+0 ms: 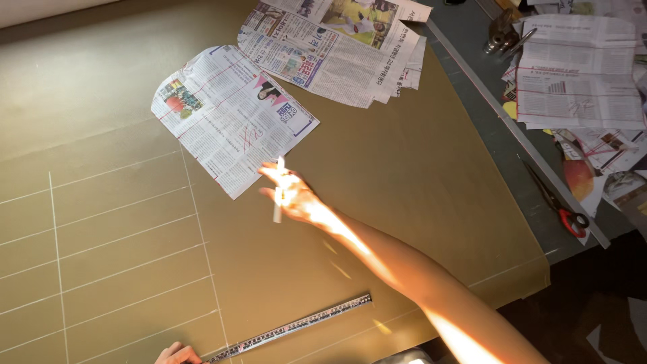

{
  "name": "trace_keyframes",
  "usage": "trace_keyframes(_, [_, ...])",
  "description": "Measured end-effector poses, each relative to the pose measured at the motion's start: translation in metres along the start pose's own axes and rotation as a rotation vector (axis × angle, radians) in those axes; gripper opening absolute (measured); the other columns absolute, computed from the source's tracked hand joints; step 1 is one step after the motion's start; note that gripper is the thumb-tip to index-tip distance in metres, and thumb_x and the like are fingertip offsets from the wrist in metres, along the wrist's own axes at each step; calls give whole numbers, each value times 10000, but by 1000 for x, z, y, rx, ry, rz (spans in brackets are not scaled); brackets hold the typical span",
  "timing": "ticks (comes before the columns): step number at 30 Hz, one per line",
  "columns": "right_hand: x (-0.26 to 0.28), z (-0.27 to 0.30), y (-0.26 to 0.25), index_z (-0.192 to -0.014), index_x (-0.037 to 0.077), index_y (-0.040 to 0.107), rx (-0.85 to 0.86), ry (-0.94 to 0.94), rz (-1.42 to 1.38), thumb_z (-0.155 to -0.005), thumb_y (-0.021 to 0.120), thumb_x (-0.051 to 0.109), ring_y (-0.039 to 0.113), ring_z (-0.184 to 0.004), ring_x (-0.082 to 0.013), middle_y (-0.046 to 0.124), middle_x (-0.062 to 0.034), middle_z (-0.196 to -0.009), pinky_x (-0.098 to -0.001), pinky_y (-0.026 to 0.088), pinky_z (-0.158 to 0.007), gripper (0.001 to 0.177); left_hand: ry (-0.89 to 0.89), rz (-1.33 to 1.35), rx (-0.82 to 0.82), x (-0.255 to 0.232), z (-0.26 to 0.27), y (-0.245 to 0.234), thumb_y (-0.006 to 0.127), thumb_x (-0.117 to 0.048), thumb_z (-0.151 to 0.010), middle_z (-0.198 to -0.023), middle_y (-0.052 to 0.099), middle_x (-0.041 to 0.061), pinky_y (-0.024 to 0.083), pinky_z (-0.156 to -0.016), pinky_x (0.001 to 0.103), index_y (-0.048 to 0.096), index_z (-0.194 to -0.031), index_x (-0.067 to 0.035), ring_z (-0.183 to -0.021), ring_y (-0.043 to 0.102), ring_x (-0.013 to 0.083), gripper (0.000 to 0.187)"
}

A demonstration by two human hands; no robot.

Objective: The person measures and marks a large sheet of brown paper using a flexible measuring tape and a white pencil. They repeatedly reposition the tape, draw straight lines, and occasionally use a newspaper as a reference or spacer on the work surface.

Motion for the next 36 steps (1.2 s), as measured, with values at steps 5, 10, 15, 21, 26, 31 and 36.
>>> trace_keyframes(5, [-23, 91, -99, -1315, 81, 614, -155, 125, 128, -968, 716, 127, 606, -1304, -347, 642, -138, -1413, -414, 510, -1060, 365, 90, 23, 132, 4, -8, 12, 916, -170, -566, -697, 717, 9, 637, -680, 290, 790, -643, -178, -716, 753, 155, 148])
trace_keyframes(10, [-54, 183, -165, -1335, 85, 585, -344, 251, 267, -962, 682, 89, 581, -1331, -348, 617, -119, -1440, -443, 485, -1082, 386, -16, 10, 55, 20, 0, 8, 993, -225, -554, -672, 717, 19, 622, -628, 315, 768, -596, -146, -675, 763, 164, 242])
trace_keyframes(15, [-52, 232, -174, -1330, 66, 576, -424, 251, 371, -951, 678, 67, 540, -1367, -378, 605, -148, -1440, -487, 431, -1132, 392, 22, -36, 94, 14, -12, 9, 980, -223, -548, -652, 701, 28, 613, -623, 314, 767, -583, -152, -654, 747, 158, 228])
trace_keyframes(21, [-55, 242, -166, -1300, 62, 595, -439, 257, 438, -938, 693, 93, 547, -1361, -342, 624, -131, -1424, -490, 405, -1144, 377, -3, -61, 26, 8, -14, 3, 973, -244, -549, -642, 689, 34, 609, -617, 312, 758, -575, -148, -638, 732, 150, 237])
trace_keyframes(26, [-57, 239, -165, -1277, 75, 616, -420, 259, 477, -938, 691, 111, 549, -1370, -314, 631, -116, -1418, -482, 391, -1150, 349, -20, -76, -7, 14, -17, 4, 967, -262, -549, -633, 679, 38, 605, -613, 310, 750, -568, -145, -625, 719, 143, 247])
trace_keyframes(31, [-52, 235, -168, -1251, 81, 635, -416, 267, 481, -937, 686, 115, 537, -1377, -327, 633, -118, -1415, -481, 388, -1146, 320, -72, -138, 31, 5, -17, 3, 961, -279, -549, -625, 668, 43, 601, -608, 309, 743, -562, -142, -611, 706, 136, 258])
trace_keyframes(36, [-39, 249, -161, -1265, 77, 641, -397, 297, 381, -959, 694, 111, 557, -1353, -349, 654, -123, -1391, -465, 426, -1125, 312, -42, -234, -80, -52, 13, -33, 937, -275, -602, -726, 665, 92, 551, -712, 418, 738, -723, -113, -764, 675, 273, 284])
Point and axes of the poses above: each hand's wrist, its own z-axis away from the middle knuckle, its own y-axis out of the palm, x = y × z, the point moved 9 cm from there along -z, towards the middle knuckle
